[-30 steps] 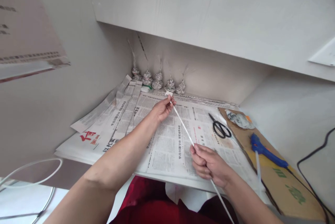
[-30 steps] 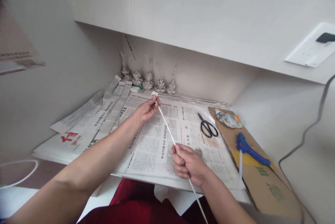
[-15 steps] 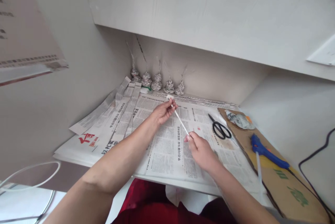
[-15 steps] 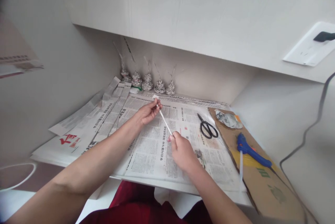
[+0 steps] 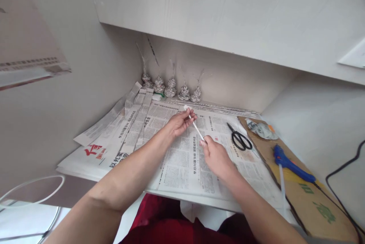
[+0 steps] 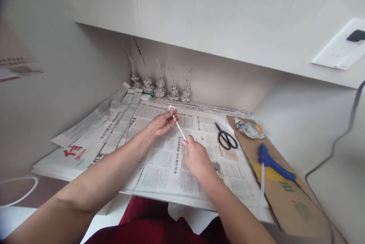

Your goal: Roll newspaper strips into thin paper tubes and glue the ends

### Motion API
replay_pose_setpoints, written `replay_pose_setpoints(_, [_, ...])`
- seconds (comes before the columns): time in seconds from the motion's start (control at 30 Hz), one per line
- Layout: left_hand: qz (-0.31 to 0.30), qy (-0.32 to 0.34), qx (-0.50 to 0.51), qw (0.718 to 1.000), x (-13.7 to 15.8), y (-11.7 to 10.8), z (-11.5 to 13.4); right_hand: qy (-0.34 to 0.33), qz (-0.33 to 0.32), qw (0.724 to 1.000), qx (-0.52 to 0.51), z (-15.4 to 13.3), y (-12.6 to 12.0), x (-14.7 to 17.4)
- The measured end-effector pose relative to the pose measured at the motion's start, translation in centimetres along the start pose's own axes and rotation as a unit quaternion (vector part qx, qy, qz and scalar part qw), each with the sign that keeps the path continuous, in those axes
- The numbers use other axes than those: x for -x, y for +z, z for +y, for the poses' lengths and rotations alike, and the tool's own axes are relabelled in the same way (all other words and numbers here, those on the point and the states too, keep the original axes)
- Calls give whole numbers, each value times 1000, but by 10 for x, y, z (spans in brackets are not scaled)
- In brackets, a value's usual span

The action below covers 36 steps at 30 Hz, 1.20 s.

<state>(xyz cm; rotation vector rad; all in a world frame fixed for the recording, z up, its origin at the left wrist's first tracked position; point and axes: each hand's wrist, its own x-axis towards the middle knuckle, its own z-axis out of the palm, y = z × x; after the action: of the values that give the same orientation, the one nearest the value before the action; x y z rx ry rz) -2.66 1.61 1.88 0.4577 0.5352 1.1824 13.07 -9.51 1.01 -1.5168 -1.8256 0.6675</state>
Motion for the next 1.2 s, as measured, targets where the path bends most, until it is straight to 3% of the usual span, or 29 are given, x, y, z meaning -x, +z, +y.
replay_pose_setpoints(0.07, [-5, 0, 6, 1000, 0, 0, 0, 46, -53, 993, -96, 0, 1, -2])
replay_pose_setpoints(0.1, [-9, -4, 8, 1000, 0, 0, 0, 84, -103, 975, -179, 0, 0, -2])
replay_pose_setpoints(0.2, [-22, -12, 7, 1000, 0, 1, -1, 166, -242, 867, -404, 3, -8, 1])
replay_pose_setpoints(0.23, [-25, -12, 4, 1000, 0, 1, -2, 173, -265, 842, -437, 5, -10, 2])
replay_pose_setpoints(0.27, [-26, -10, 0, 1000, 0, 1, -3, 176, -273, 836, -442, 6, -12, 2])
replay_pose_setpoints(0.3, [-26, -7, -7, 1000, 0, 1, -4, 175, -263, 851, -419, 6, -12, 2])
replay_pose_setpoints(0.33, [-26, -4, -16, 1000, 1, 1, -5, 167, -238, 884, -367, 7, -12, 1])
replay_pose_setpoints(0.4, [-28, -3, -37, 999, 2, 0, -6, 111, -148, 963, -197, 6, -8, -3])
replay_pose_setpoints(0.47, [-32, -4, -54, 998, 2, -1, -6, 24, -53, 998, -2, 4, -3, -7])
replay_pose_setpoints(0.57, [-18, -7, -54, 998, 1, -3, -5, -36, -10, 987, 157, 3, 3, -9])
replay_pose_setpoints(0.67, [6, -17, -33, 999, -2, -4, -4, -22, -25, 983, 180, 4, 5, -8])
replay_pose_setpoints(0.8, [6, -26, -20, 999, -3, -4, -2, -11, -28, 992, 124, 6, 4, -6])
replay_pose_setpoints(0.9, [-7, -36, -20, 999, -2, -4, -2, 63, -82, 994, -31, 7, 4, -5])
replay_pose_setpoints(1.0, [-19, -46, -18, 999, 0, -3, -1, 144, -148, 952, -227, 6, 2, -4])
replay_pose_setpoints(1.17, [-21, -56, -2, 998, 1, -2, -3, 179, -277, 804, -495, 7, -5, -1])
replay_pose_setpoints(1.2, [-25, -57, 0, 998, 2, -1, -3, 179, -288, 789, -512, 7, -5, -1])
